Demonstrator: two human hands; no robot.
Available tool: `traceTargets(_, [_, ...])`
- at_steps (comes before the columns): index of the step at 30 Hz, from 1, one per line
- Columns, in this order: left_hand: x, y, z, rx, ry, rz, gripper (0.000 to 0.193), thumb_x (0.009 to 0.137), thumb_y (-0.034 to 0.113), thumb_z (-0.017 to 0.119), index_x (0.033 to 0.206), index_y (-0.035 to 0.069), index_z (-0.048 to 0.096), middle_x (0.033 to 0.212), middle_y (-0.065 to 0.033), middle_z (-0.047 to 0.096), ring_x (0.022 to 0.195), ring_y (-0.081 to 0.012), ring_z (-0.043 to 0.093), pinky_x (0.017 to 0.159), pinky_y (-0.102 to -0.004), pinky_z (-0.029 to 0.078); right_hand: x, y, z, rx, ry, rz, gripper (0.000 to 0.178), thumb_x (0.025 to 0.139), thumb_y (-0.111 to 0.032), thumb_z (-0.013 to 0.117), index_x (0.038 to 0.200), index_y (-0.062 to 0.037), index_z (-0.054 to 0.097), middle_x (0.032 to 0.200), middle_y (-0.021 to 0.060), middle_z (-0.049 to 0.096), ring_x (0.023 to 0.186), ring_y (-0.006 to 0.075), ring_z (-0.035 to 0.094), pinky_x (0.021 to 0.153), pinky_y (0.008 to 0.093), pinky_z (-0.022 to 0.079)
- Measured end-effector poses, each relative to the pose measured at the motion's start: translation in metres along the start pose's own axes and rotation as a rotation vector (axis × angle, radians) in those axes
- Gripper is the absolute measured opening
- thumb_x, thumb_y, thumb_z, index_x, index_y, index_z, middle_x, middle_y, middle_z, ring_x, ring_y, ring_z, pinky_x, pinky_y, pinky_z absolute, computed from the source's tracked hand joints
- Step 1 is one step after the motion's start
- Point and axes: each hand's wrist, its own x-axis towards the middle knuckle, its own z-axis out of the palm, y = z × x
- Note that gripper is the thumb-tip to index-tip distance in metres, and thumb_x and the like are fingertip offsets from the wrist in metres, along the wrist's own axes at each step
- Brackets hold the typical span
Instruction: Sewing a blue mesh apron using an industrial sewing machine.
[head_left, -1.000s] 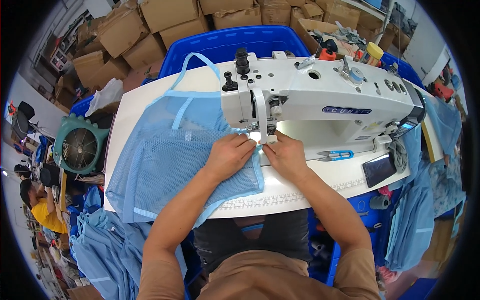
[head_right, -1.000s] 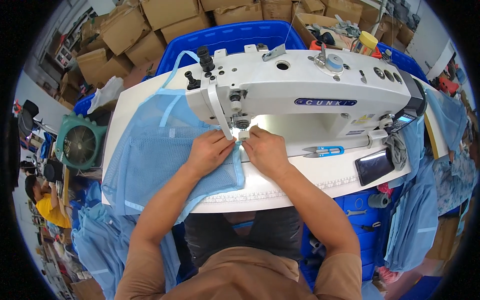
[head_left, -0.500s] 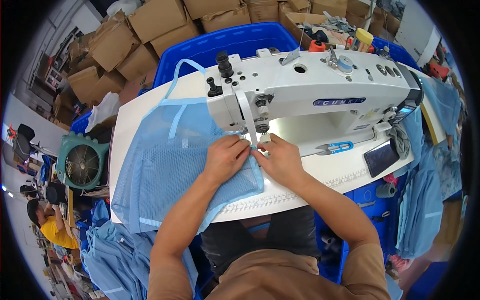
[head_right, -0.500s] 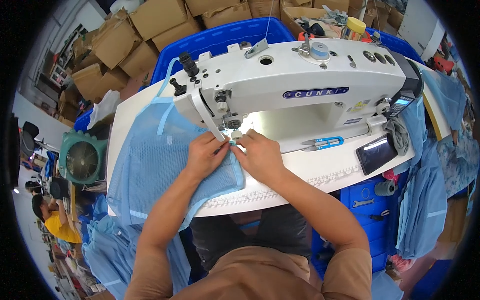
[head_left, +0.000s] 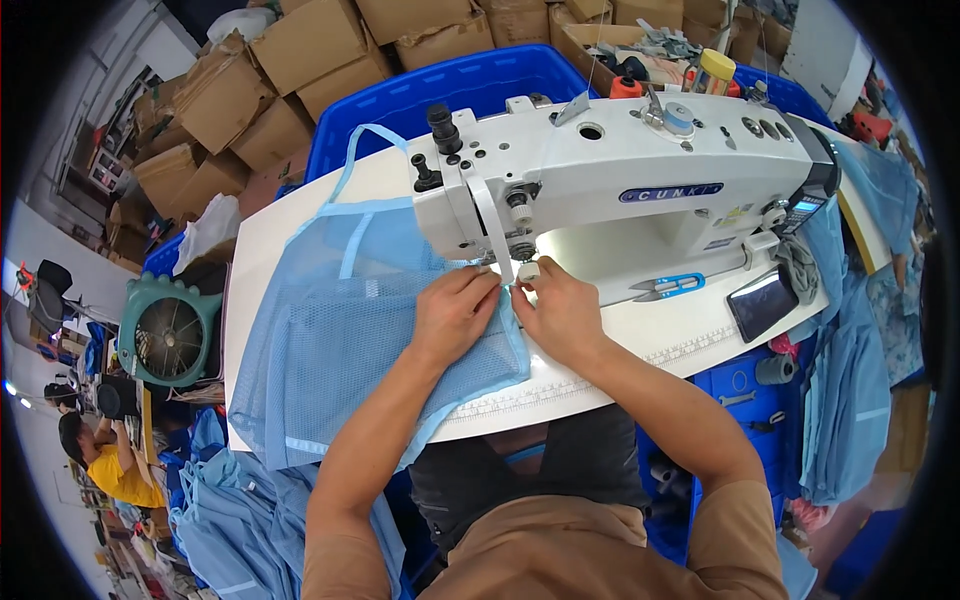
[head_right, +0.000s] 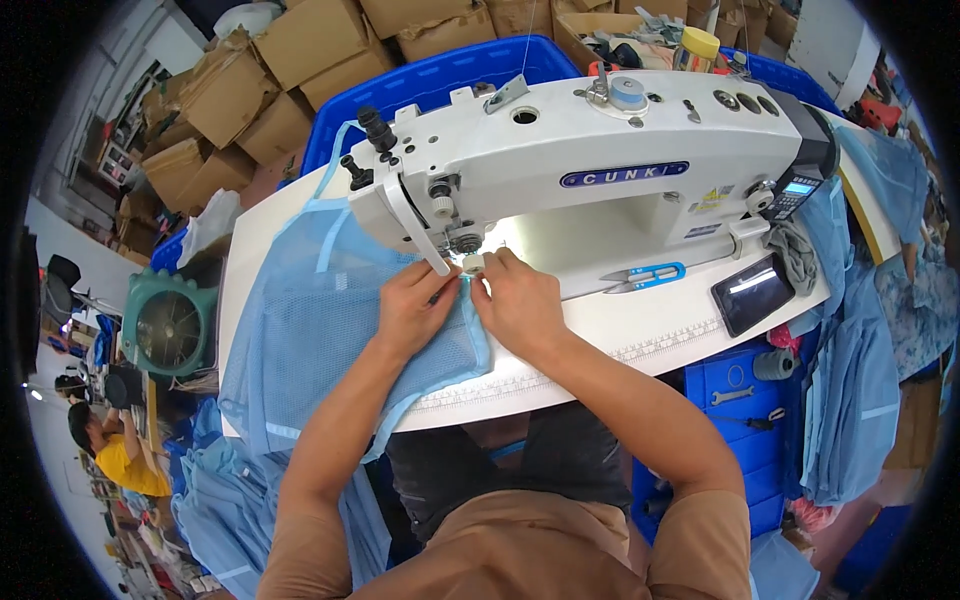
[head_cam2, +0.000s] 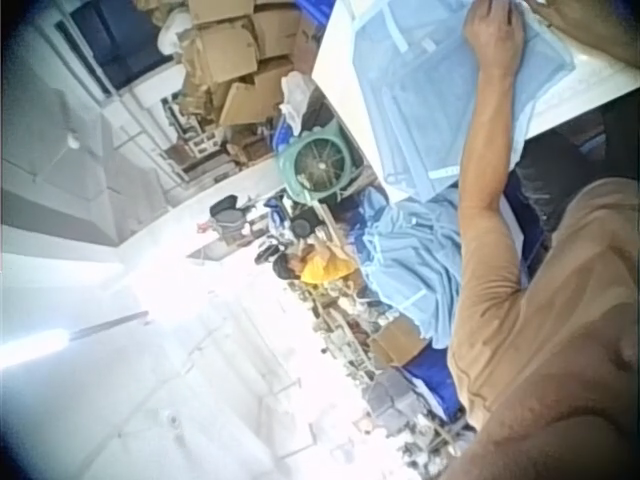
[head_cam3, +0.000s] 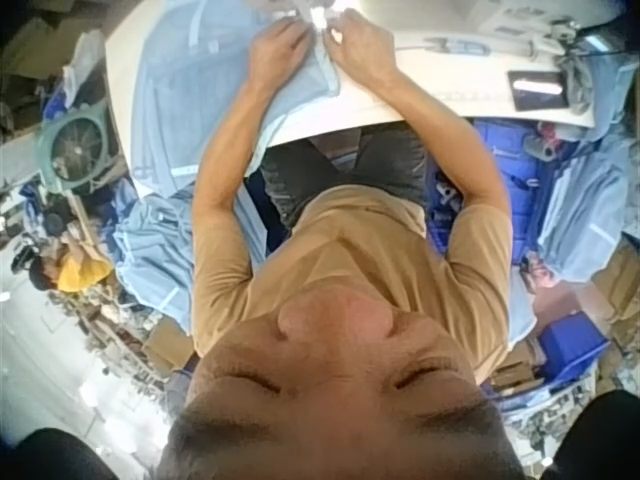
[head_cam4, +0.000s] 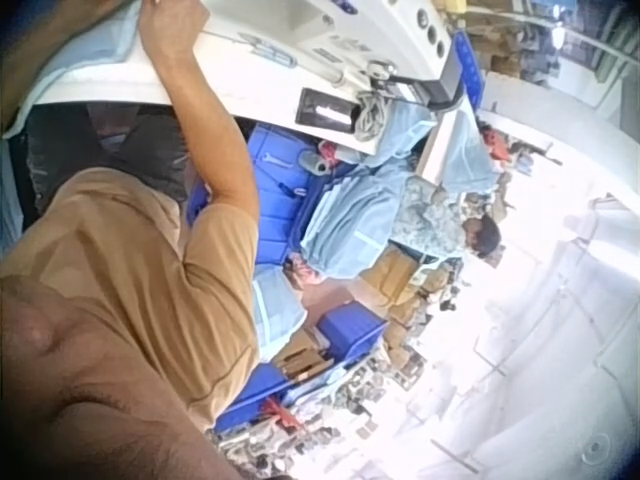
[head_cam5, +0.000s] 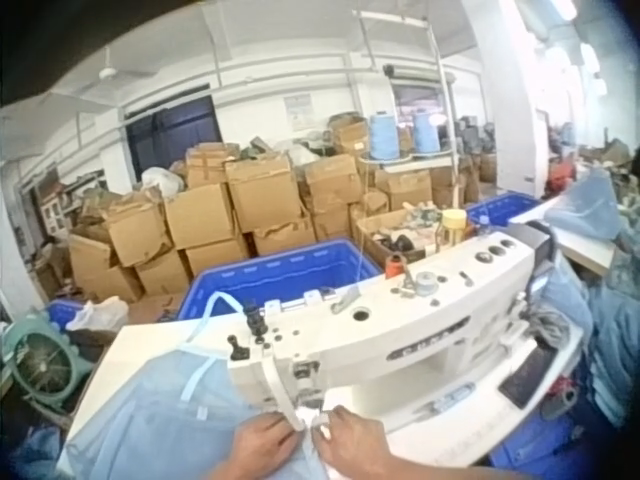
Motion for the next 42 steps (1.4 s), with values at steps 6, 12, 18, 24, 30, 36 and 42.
traceTargets(6, [0.002, 0.000, -0.001, -0.003, -0.051, -0.010, 0.023, 0.081, 0.002, 0.082, 0.103, 0.007, 0.076, 0.093, -0.0134, 0.074, 0.075, -0.0315, 0.073, 0.064, -0.0389, 0.058, 0.000, 0.004, 0.010, 0.028, -0.014, -0.022, 0.019, 0.091, -0.015, 0.069, 0.097, 0.0025, 0.067, 0.095, 0.0177, 0.068, 0.081, 0.0383, 0.071, 0.070, 0.0481, 0.059])
traceTargets(12, [0.001, -0.002, 0.000, -0.026, -0.014, -0.011, 0.013, 0.083, 0.008, 0.079, 0.094, 0.007, 0.072, 0.086, -0.0097, 0.071, 0.074, -0.0319, 0.070, 0.063, -0.0416, 0.057, -0.001, 0.005, 0.016, 0.054, 0.055, -0.021, 0.020, 0.090, -0.011, 0.069, 0.101, 0.0039, 0.065, 0.097, 0.0197, 0.067, 0.086, 0.0389, 0.070, 0.074, 0.0479, 0.059])
traceTargets(18, [-0.001, -0.004, 0.002, -0.034, 0.003, -0.042, 0.014, 0.083, 0.008, 0.079, 0.096, 0.008, 0.072, 0.089, -0.0100, 0.071, 0.073, -0.0319, 0.070, 0.063, -0.0417, 0.057, 0.000, 0.001, 0.010, 0.045, -0.024, -0.034, 0.021, 0.089, -0.010, 0.070, 0.105, 0.0041, 0.067, 0.101, 0.0199, 0.067, 0.091, 0.0376, 0.070, 0.074, 0.0465, 0.059])
traceTargets(24, [-0.002, -0.004, 0.004, 0.010, 0.021, -0.025, 0.015, 0.082, 0.010, 0.080, 0.096, 0.009, 0.073, 0.094, -0.0089, 0.072, 0.077, -0.0313, 0.071, 0.064, -0.0411, 0.058, -0.002, 0.003, 0.011, 0.032, 0.041, -0.117, 0.013, 0.089, -0.009, 0.069, 0.097, 0.0018, 0.067, 0.098, 0.0178, 0.066, 0.088, 0.0367, 0.069, 0.072, 0.0461, 0.059])
traceTargets(30, [-0.001, -0.006, 0.001, 0.005, 0.022, -0.032, 0.017, 0.082, 0.010, 0.080, 0.097, 0.010, 0.074, 0.095, -0.0082, 0.072, 0.078, -0.0304, 0.072, 0.065, -0.0402, 0.058, 0.002, 0.005, 0.011, 0.129, 0.023, -0.041, 0.013, 0.089, -0.008, 0.071, 0.096, 0.0016, 0.068, 0.094, 0.0180, 0.066, 0.081, 0.0379, 0.069, 0.070, 0.0462, 0.058])
traceTargets(36, [-0.003, -0.005, 0.000, -0.046, -0.024, -0.083, 0.021, 0.083, 0.003, 0.080, 0.104, 0.007, 0.077, 0.102, -0.0109, 0.076, 0.079, -0.0286, 0.075, 0.066, -0.0357, 0.060, -0.001, 0.010, 0.013, 0.184, -0.005, -0.035, 0.013, 0.089, -0.007, 0.071, 0.099, 0.0003, 0.069, 0.095, 0.0179, 0.067, 0.079, 0.0371, 0.069, 0.070, 0.0457, 0.058])
traceTargets(42, [-0.003, -0.006, 0.001, -0.045, -0.007, -0.088, 0.016, 0.082, 0.008, 0.079, 0.098, 0.009, 0.074, 0.094, -0.0082, 0.073, 0.077, -0.0298, 0.072, 0.065, -0.0392, 0.058, 0.002, 0.005, 0.007, 0.284, -0.042, 0.010, 0.011, 0.090, -0.008, 0.072, 0.097, -0.0001, 0.070, 0.096, 0.0158, 0.070, 0.075, 0.0337, 0.070, 0.068, 0.0432, 0.058])
